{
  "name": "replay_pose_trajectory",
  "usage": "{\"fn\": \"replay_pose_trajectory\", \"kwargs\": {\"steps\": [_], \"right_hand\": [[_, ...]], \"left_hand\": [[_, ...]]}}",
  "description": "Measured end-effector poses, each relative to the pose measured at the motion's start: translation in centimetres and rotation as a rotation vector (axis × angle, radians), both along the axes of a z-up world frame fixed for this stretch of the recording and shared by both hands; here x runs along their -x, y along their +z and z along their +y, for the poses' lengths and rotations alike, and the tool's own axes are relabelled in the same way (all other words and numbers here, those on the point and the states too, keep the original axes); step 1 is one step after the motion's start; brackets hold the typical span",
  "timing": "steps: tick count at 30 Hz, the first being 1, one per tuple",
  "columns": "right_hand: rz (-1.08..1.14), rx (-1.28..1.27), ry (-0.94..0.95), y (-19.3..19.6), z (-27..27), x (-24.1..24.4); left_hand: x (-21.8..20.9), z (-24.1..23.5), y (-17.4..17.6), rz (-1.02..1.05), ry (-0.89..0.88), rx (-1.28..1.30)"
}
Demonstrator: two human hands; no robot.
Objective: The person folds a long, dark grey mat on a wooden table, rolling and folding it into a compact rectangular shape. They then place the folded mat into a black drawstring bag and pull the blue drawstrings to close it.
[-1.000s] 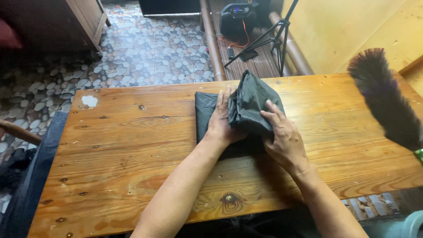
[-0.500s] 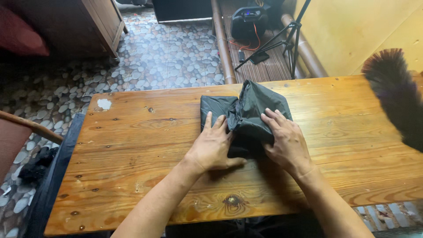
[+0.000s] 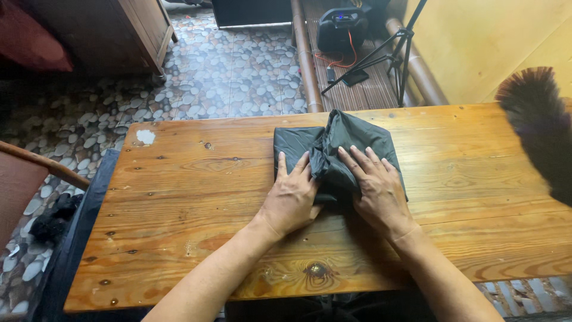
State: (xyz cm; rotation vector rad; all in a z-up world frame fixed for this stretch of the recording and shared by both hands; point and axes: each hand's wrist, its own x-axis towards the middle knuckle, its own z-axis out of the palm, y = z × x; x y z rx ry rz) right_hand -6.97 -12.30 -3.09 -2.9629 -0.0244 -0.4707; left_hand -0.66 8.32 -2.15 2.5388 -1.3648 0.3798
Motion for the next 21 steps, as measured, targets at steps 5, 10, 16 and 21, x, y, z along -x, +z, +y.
{"fn": "replay_pose_trajectory", "kwargs": {"steps": [5,10,16,21], "right_hand": [[-0.036,0.011,0.023,-0.6,-0.4,0.1],[-0.014,0.099,0.059,-1.2,-0.2,0.2],[0.026,0.175,0.135,-1.2,-0.1,0.0],[0.084,0.246,0.217,-1.6,-0.1,-0.4]], "left_hand": [[-0.2,0.9,-0.7,0.082,0.009,0.251],[-0.6,1.9,-1.6,0.139,0.029,0.426],[-0.5,2.0,-2.0,0.136,0.014,0.469],[-0.4,2.0,-1.6,0.111,0.02,0.444]]}}
